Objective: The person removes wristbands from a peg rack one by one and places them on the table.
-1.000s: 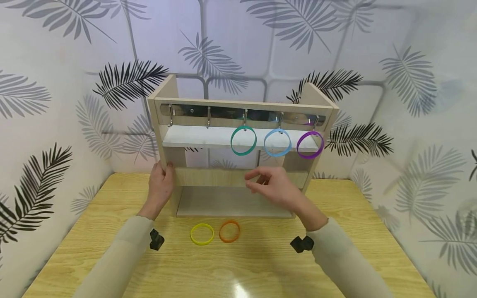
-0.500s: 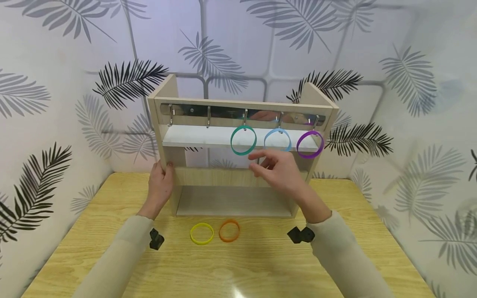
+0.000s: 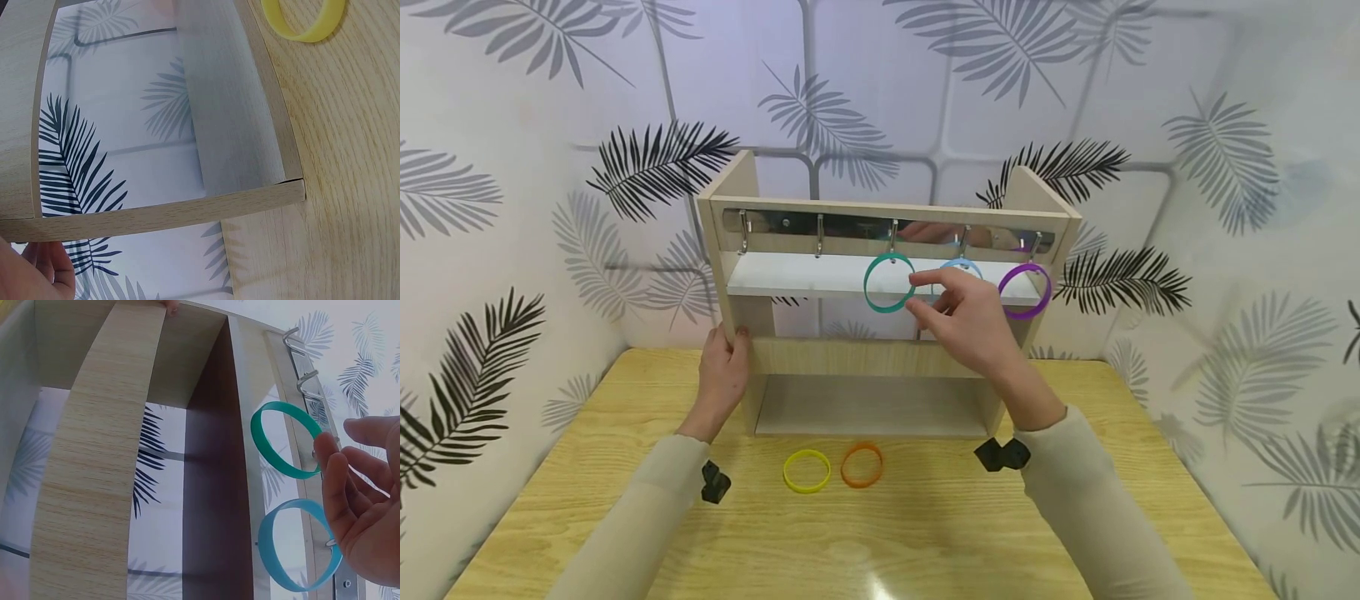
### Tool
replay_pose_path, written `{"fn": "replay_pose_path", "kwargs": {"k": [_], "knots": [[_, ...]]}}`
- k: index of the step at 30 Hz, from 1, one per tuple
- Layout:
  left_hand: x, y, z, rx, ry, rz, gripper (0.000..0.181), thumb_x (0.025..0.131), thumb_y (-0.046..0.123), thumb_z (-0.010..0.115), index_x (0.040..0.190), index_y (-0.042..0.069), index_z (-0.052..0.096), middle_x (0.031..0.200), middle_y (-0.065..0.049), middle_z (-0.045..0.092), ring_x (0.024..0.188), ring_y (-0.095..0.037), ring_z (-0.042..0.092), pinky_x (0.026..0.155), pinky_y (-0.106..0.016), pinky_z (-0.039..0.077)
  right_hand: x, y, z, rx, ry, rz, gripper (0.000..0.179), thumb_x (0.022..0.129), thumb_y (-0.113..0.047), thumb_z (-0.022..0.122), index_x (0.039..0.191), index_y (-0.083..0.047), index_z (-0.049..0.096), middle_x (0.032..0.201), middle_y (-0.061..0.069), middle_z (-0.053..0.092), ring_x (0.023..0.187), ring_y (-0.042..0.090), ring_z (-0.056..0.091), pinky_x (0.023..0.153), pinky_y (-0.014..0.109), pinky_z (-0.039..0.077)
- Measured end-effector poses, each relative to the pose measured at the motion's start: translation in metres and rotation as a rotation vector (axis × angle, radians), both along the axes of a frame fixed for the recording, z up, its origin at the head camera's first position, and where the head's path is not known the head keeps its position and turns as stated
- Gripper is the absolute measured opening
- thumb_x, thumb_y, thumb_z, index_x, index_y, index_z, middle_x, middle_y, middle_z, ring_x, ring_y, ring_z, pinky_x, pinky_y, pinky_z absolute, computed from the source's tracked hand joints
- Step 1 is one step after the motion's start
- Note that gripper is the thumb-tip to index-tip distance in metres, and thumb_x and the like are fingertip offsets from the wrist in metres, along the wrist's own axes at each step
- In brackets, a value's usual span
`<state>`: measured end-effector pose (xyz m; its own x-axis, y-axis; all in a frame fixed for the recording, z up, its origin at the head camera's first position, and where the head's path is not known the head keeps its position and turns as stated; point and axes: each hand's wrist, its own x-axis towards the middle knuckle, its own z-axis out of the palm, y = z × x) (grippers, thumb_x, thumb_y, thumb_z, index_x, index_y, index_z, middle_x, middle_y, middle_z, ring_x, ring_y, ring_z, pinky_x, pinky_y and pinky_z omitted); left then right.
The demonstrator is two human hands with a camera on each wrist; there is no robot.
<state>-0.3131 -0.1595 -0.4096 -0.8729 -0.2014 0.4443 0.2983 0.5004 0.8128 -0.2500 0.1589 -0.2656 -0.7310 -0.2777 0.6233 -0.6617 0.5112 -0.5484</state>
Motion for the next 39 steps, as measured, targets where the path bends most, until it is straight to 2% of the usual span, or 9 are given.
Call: {"fn": "replay_pose_path", "kwargs": {"k": [12, 15, 23, 32, 39], "knots": [[0.0, -0.001, 0.0, -0.007, -0.009, -0.01, 0.05, 0.101, 0.031, 0.032, 0.134, -0.005, 0.043, 0.111, -0.025, 0.048, 0.096, -0.039, 0.049, 0.081, -0.054, 0.042, -0.001, -0.006, 0.013, 0.067, -0.03, -0.098, 0.034, 0.089, -0.015, 0.066, 0.122, -0.006, 0.061, 0.105, 0.01, 0.061, 0.062, 0.012, 0.062, 0.051, 0.032, 0.048], [0.0, -0.001, 0.0, -0.002, -0.02, -0.012, 0.051, 0.101, 0.032, 0.032, 0.135, -0.004, 0.042, 0.113, -0.025, 0.047, 0.098, -0.039, 0.049, 0.083, -0.054, 0.041, -0.002, -0.007, 0.015, 0.086, -0.061, -0.114, 0.035, 0.09, -0.016, 0.065, 0.123, -0.007, 0.06, 0.101, 0.008, 0.061, 0.061, 0.013, 0.062, 0.051, 0.032, 0.048], [0.0, -0.001, -0.001, 0.001, -0.033, -0.004, 0.051, 0.101, 0.033, 0.032, 0.134, -0.004, 0.043, 0.113, -0.025, 0.047, 0.098, -0.039, 0.049, 0.083, -0.054, 0.041, -0.006, -0.009, 0.015, 0.11, -0.117, -0.132, 0.037, 0.091, -0.018, 0.063, 0.126, -0.009, 0.058, 0.101, 0.006, 0.061, 0.059, 0.013, 0.062, 0.05, 0.033, 0.047], [0.0, -0.001, 0.0, 0.001, -0.033, -0.002, 0.051, 0.101, 0.033, 0.032, 0.133, -0.004, 0.044, 0.112, -0.025, 0.047, 0.097, -0.039, 0.049, 0.083, -0.054, 0.041, -0.012, -0.012, 0.016, 0.108, -0.154, -0.152, 0.036, 0.092, -0.018, 0.063, 0.127, -0.011, 0.058, 0.121, 0.005, 0.06, 0.057, 0.011, 0.061, 0.054, 0.031, 0.049], [-0.001, -0.002, 0.0, -0.003, -0.031, -0.005, 0.05, 0.1, 0.033, 0.033, 0.132, -0.004, 0.044, 0.112, -0.025, 0.047, 0.098, -0.039, 0.049, 0.084, -0.053, 0.04, -0.016, -0.013, 0.015, 0.089, -0.18, -0.141, 0.036, 0.092, -0.02, 0.062, 0.126, -0.011, 0.056, 0.117, 0.005, 0.062, 0.059, 0.013, 0.063, 0.055, 0.029, 0.051]]}}
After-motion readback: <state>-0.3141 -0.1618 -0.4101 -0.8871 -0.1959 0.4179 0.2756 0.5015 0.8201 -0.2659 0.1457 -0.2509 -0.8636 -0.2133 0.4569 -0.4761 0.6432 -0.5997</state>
